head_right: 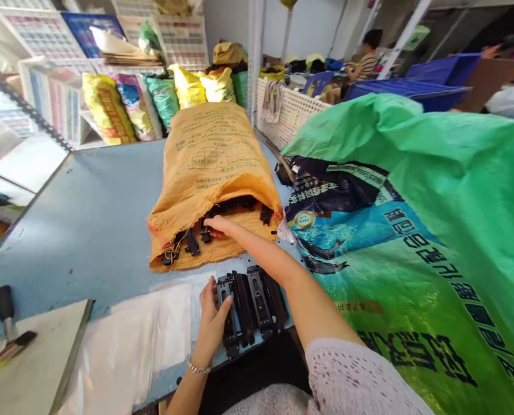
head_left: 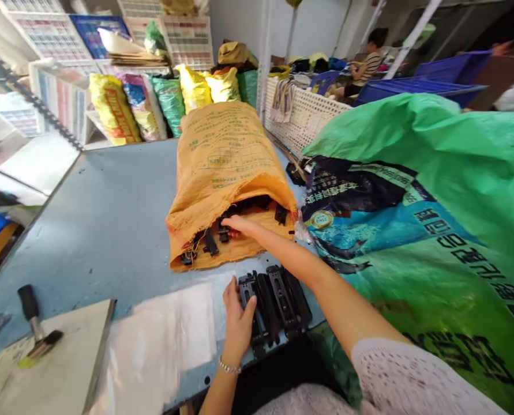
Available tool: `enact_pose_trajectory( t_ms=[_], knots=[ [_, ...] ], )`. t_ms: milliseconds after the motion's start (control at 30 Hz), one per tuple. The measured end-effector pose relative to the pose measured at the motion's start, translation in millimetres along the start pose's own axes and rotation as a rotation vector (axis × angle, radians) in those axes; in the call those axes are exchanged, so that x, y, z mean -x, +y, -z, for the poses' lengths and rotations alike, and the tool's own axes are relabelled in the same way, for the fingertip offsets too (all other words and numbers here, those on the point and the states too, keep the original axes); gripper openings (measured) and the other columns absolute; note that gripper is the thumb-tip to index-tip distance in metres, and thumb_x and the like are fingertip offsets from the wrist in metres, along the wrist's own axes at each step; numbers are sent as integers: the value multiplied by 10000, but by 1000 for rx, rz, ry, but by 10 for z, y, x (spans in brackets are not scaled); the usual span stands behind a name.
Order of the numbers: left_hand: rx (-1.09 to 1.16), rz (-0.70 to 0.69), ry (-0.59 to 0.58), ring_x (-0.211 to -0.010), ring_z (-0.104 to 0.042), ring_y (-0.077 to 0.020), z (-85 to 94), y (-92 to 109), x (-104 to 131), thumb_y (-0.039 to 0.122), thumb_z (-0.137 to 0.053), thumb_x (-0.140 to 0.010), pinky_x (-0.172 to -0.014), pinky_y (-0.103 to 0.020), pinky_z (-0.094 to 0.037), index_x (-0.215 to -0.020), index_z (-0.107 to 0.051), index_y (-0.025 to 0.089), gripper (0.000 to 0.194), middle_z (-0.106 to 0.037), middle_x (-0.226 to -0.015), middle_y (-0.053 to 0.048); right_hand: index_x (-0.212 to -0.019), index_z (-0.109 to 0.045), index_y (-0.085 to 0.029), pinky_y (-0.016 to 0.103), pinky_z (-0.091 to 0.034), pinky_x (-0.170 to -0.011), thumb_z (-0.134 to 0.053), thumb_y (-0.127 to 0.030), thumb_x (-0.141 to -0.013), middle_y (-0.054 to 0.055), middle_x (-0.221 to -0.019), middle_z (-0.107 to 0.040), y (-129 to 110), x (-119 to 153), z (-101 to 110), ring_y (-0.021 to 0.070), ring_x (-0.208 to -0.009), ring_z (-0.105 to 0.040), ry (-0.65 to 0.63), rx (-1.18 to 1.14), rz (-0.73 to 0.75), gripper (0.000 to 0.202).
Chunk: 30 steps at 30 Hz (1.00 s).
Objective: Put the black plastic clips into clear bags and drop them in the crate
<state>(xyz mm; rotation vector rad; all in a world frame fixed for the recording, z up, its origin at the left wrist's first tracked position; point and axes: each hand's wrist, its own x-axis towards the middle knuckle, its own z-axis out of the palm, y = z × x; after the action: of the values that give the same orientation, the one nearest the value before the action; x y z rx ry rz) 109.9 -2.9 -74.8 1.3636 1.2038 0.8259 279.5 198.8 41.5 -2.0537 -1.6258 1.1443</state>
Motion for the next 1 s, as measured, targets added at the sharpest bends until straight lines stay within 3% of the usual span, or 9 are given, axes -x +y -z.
enact_pose_trajectory(
  t_ms=[200,267,333,467,567,700,767,900,1000],
  knots=[
    [563,117,53,-1301,-611,-278,334,302,-295,704,-713,-803,-1094,-448,-513,-1462,-475,344,788,-563,-1463,-100,-897,-651,-176,200,-434,-547,-643,-345,-926,-32,-743,-668,483,1080,-126,110,-623,-597,-165,-134,232,171],
    [649,198,-22,-1188,-673,-267,365,458,-311,696,-711,-813,-946,-388,-587,-1371,-559,334,683,-649,-1350,-73,-851,-638,-191,211,-433,-576,-640,-440,-953,-39,-705,-662,509,1411,-267,117,-627,-607,-316,-70,380,269],
    [586,267,-47,-1040,-712,-249,394,589,-239,642,-746,-816,-798,-321,-601,-1262,-627,283,584,-716,-1168,-55,-855,-629,-198,240,-443,-624,-535,-507,-1025,-18,-713,-676,454,1585,-370,140,-657,-628,-261,35,439,364],
    [550,260,9,-823,-690,-185,523,761,2,594,-779,-809,-699,-278,-572,-1191,-635,245,537,-711,-942,-15,-1029,-617,-180,307,-461,-763,-500,-518,-1053,95,-1002,-720,256,1488,-479,216,-928,-669,174,307,639,358],
    [628,252,43,-777,-664,-148,685,833,105,571,-781,-821,-716,-267,-565,-1200,-616,237,531,-685,-907,-3,-1025,-616,-169,318,-447,-781,-413,-512,-1083,112,-990,-705,147,1261,-619,223,-951,-649,197,427,896,403],
    [693,274,4,-746,-649,-134,834,861,140,535,-762,-849,-658,-256,-546,-1183,-611,215,486,-673,-961,-25,-1040,-634,-173,330,-413,-757,-312,-548,-1094,114,-955,-689,75,1060,-761,229,-908,-627,239,487,1059,496],
    [734,307,-32,-694,-632,-129,825,843,110,547,-751,-850,-604,-253,-523,-1138,-606,201,473,-662,-932,-29,-986,-643,-178,323,-394,-749,-323,-526,-1097,103,-918,-687,63,1023,-762,222,-885,-625,169,500,1047,486],
    [775,280,97,-638,-609,-114,716,782,-66,568,-812,-760,-552,-233,-484,-1092,-588,202,542,-639,-885,-12,-975,-651,-179,302,-368,-715,-357,-473,-1104,89,-948,-711,139,1160,-741,210,-865,-636,109,407,686,435],
    [795,248,180,-642,-600,-106,653,792,-200,577,-818,-731,-573,-232,-489,-1021,-576,197,536,-636,-870,-13,-1031,-646,-188,307,-393,-726,-391,-548,-1078,88,-986,-718,297,1466,-827,216,-878,-638,39,341,714,443]
  ],
)
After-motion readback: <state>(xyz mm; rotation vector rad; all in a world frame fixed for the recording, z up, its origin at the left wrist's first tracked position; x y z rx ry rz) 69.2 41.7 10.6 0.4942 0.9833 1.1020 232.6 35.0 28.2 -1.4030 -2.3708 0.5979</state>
